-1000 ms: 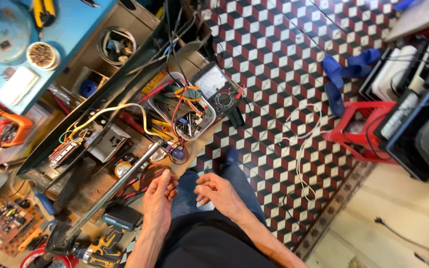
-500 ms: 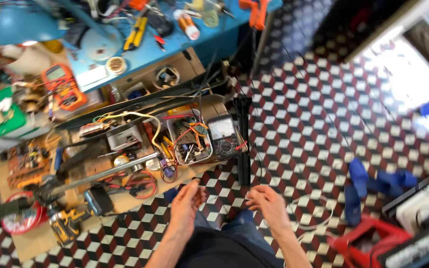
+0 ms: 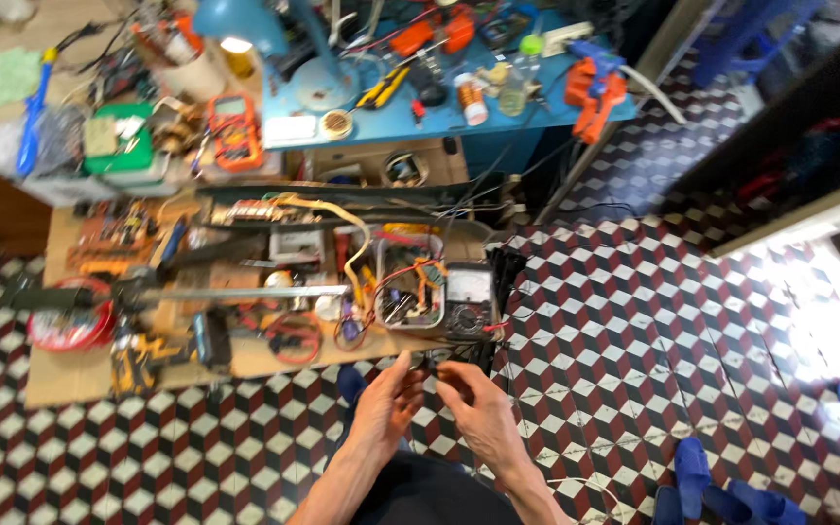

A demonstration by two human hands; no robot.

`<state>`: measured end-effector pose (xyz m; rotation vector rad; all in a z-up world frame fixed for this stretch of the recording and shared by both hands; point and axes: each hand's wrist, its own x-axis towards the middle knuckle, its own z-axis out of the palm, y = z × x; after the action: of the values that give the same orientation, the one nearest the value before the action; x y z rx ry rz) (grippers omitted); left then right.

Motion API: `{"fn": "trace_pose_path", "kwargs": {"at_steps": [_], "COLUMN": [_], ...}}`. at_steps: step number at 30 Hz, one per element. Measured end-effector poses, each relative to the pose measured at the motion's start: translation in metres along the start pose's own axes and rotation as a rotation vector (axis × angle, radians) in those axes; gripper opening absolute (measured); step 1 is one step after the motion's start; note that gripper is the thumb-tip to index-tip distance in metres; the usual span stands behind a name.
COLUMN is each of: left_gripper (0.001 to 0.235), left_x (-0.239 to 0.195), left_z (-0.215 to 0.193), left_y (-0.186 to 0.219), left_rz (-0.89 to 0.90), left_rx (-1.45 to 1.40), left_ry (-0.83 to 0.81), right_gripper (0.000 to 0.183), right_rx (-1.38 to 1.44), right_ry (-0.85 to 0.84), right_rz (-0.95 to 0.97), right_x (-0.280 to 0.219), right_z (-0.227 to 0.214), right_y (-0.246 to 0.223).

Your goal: The person works on a small electronic component clamped to a workbench, stripping and twisting wires, then using a cordless drill to tighten a screw on the component. The person also uses pliers and a screwdriver during the process.

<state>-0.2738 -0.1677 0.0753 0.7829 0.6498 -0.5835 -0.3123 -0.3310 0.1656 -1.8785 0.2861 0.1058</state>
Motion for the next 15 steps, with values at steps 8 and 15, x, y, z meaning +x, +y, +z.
{"fn": "trace_pose_path", "kwargs": {"at_steps": [8, 15], "left_gripper": [0.031, 0.029], "left_x": [-0.027, -0.039], "left_z": [-0.028, -0.046], "left_y": [-0.007, -0.001], "left_rz": [-0.097, -0.016], "left_rx": [-0.252, -0.37], "left_ry": [-0.042, 0.024], "right_gripper": [0.017, 0.019], "right_rx": [-0.149, -0.232], "right_ry": [-0.13, -0.205], "right_rz": [-0.202, -0.305], "right_x": [-0.006, -0.004], "right_z": [0.05, 0.083], "right_y": [-0.028, -0.03]}}
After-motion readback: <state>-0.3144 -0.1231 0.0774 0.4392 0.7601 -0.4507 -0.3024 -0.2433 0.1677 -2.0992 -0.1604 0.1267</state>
